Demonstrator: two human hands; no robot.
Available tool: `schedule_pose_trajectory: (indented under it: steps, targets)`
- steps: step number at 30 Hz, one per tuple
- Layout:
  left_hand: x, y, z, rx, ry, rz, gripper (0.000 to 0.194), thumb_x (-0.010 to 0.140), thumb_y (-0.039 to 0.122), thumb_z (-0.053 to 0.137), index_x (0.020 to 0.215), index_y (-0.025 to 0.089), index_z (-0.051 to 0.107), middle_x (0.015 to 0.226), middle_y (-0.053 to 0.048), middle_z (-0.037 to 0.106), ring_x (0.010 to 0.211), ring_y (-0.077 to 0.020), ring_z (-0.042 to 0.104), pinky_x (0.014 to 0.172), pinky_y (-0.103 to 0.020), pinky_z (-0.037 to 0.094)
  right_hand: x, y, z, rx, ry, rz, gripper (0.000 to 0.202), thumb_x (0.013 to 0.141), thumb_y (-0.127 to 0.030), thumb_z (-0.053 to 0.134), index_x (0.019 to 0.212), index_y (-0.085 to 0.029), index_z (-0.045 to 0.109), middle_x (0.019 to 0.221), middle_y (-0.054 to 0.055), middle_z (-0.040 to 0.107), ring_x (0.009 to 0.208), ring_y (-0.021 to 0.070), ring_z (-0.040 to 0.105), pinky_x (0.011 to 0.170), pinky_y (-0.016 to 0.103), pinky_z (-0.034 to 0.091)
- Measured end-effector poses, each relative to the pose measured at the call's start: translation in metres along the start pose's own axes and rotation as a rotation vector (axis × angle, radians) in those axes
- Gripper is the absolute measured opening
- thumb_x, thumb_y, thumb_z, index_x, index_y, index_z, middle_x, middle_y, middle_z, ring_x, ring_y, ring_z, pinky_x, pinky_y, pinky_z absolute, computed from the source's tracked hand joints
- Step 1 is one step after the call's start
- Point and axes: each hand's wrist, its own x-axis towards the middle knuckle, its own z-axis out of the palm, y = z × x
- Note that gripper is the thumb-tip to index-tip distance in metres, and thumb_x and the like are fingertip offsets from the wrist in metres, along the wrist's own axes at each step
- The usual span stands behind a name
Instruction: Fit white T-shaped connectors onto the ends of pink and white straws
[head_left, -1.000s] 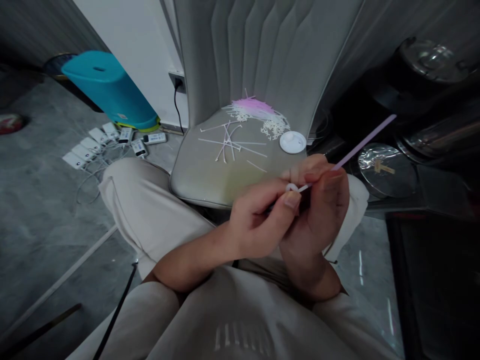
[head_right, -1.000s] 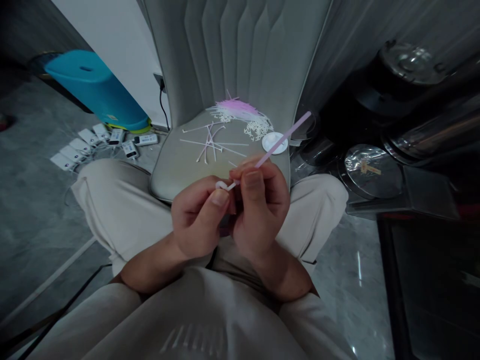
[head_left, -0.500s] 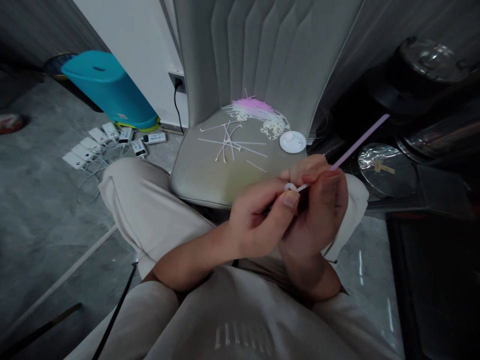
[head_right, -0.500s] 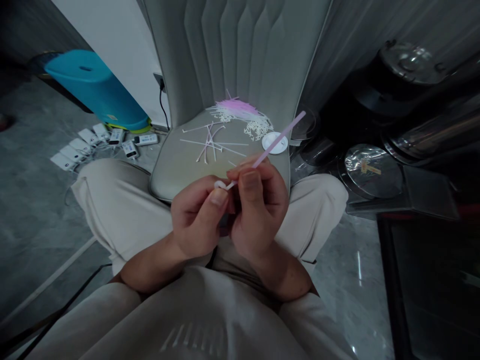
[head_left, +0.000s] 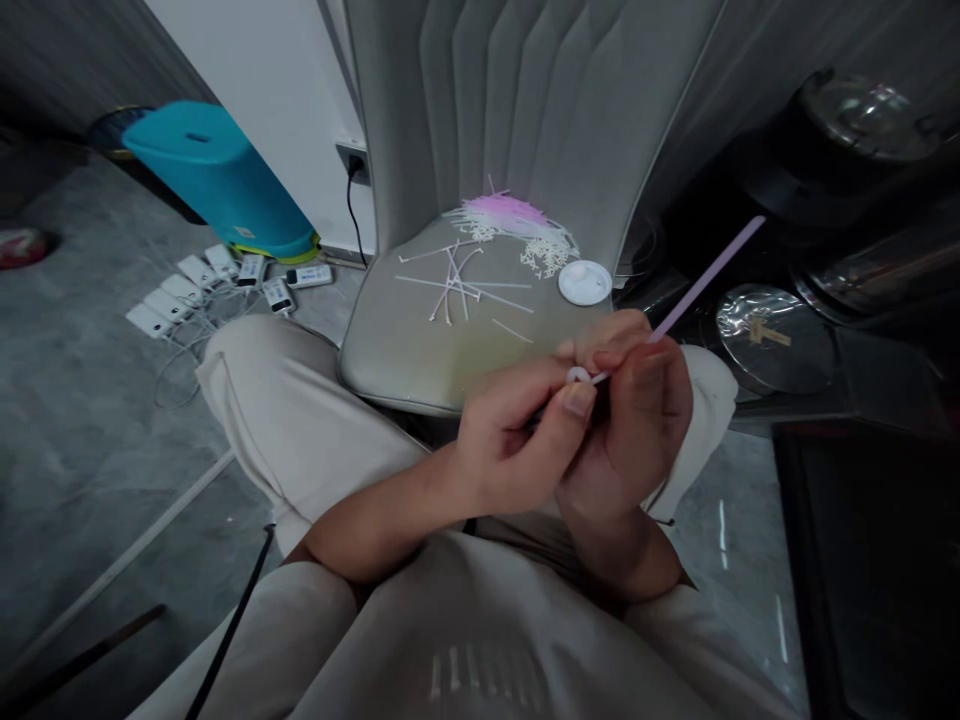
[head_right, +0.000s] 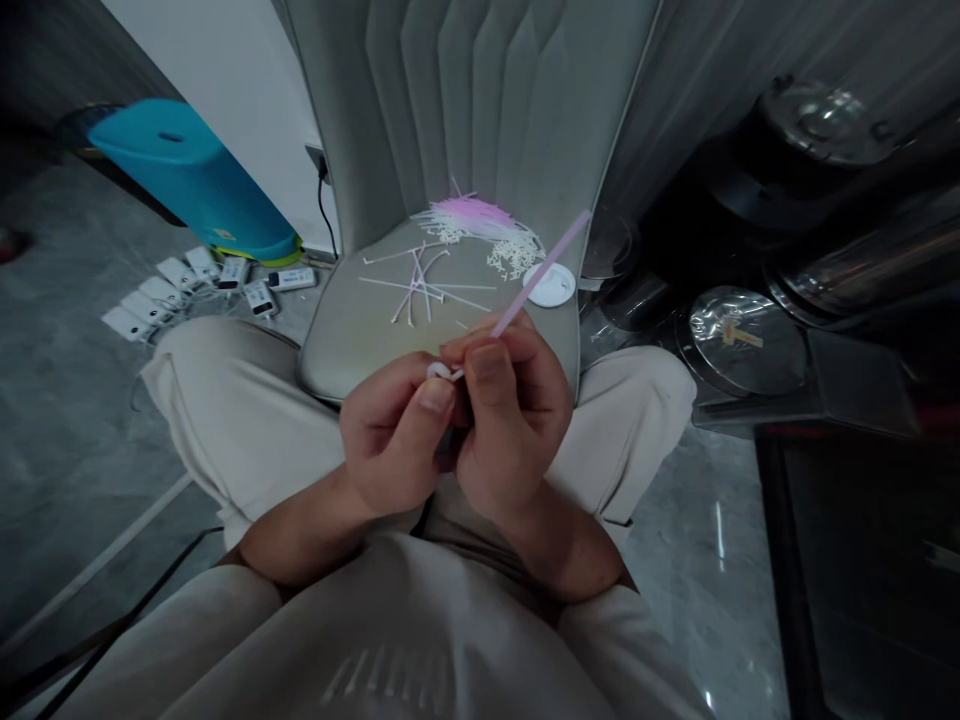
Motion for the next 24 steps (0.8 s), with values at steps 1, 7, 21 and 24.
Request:
schedule_pose_trajectory:
  steps: [1,7,21,24]
  targets:
    - [-0.0003,0.0002,0.0003,-0.011,0.006,0.0,0.028,0.103,0.021,0.053,0.074,0.019,0.051,0.062,0.005,0.045,0.055,-0.006,0.044,0.051,-0.02,0.04,0.0,0.0,0.0002,0.0,-0.003,0.005,0.025,0.093,-0.04,0.069,0.073,-0.026,0.071,0.072,-0.001,0.052,0.065,0.0135,0.051,0.056,0.03,0.044]
    - [-0.0014,-0.0002,0.001,-0.055,0.014,-0.015,0.027,0.102,0.022,0.053,0.075,0.02,0.053,0.063,0.004,0.049,0.057,-0.008,0.049,0.052,-0.022,0.045,0.0019,0.0017,0.0011,0.016,-0.007,-0.005,0.025,0.094,-0.038,0.068,0.072,-0.025,0.068,0.07,-0.002,0.05,0.064,0.0133,0.049,0.056,0.03,0.043]
    - [-0.0006,0.0014,0.0002,-0.042,0.006,-0.03,0.029,0.103,0.022,0.052,0.073,0.019,0.051,0.064,0.004,0.051,0.059,-0.0067,0.051,0.056,-0.019,0.045,0.0008,0.0009,0.0002,-0.023,-0.003,0.012,0.028,0.094,-0.043,0.067,0.071,-0.026,0.066,0.072,-0.001,0.049,0.065,0.0151,0.048,0.057,0.033,0.042]
    - [-0.0001,0.0008,0.0002,-0.035,0.001,-0.009,0.029,0.102,0.02,0.051,0.074,0.02,0.051,0.063,0.004,0.049,0.059,-0.0074,0.049,0.055,-0.02,0.045,0.001,0.0022,0.001,-0.002,0.018,0.008,0.027,0.093,-0.043,0.069,0.07,-0.027,0.068,0.07,-0.002,0.048,0.063,0.0137,0.046,0.057,0.031,0.043]
